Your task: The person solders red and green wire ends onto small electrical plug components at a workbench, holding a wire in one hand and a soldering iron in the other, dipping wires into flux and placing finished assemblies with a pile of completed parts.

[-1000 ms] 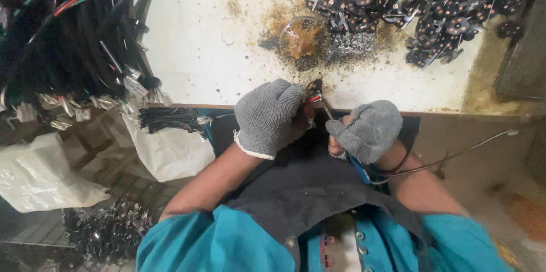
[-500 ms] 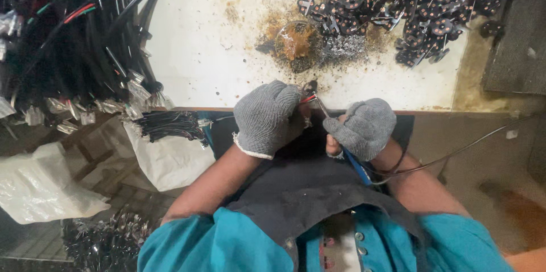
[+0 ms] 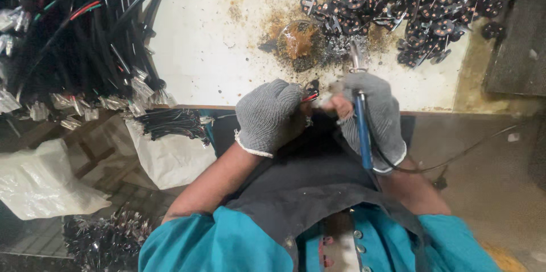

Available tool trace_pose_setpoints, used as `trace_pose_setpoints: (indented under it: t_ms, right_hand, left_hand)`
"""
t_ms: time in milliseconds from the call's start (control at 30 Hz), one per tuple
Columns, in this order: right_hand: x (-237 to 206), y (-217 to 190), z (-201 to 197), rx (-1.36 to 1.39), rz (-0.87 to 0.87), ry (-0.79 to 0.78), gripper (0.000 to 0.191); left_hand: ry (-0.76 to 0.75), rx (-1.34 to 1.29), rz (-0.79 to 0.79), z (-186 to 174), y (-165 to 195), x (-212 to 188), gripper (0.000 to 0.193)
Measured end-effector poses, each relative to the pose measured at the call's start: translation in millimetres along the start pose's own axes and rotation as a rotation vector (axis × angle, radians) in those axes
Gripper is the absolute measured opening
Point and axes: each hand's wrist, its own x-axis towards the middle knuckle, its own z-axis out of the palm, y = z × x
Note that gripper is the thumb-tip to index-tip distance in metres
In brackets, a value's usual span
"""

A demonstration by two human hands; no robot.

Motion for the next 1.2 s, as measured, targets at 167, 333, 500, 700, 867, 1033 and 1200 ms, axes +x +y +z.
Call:
trace_pose_setpoints:
  t_ms: [167, 333, 500, 700, 867, 1033, 1200]
  right_hand:
    - [4.4, -8.0, 3.6, -0.047, -0.311, 0.076, 0.013]
    - [10.7, -16.6, 12.8, -0.093, -0.248, 0.082, 0.013]
    - [16.6, -20.5, 3.7, 0.097, -0.287, 0.051, 0.011]
    - [13.7, -24.8, 5.1, 0.107, -0.277, 0.076, 0.016]
    - [15.9, -18.2, 7.1, 0.183, -0.272, 0.057, 0.014]
    - [14.3, -17.5, 8.6, 0.198, -0.257, 0.075, 0.015]
    - [14.2, -24.8, 6.4, 0.372, -0.241, 0.026, 0.015]
  left_hand:
    - [-0.008, 0.022, -0.016, 1.3, 1.0, 1.4, 0.018]
    - [-0.025, 0.019, -0.027, 1.6, -0.7, 0.0, 0.019]
    - [-0.022, 0.034, -0.002, 3.1, -2.5, -1.6, 0.02]
    - [-0.007, 0.024, 0.03, 5.6, -3.8, -2.5, 0.021]
    - [-0.007, 0.016, 0.055, 3.3, -4.5, -2.6, 0.02]
    - [-0.018, 0.089, 0.061, 3.3, -1.5, 0.6, 0.017]
    - [-0.067, 0.06, 0.058, -1.3, -0.7, 3.1, 0.013]
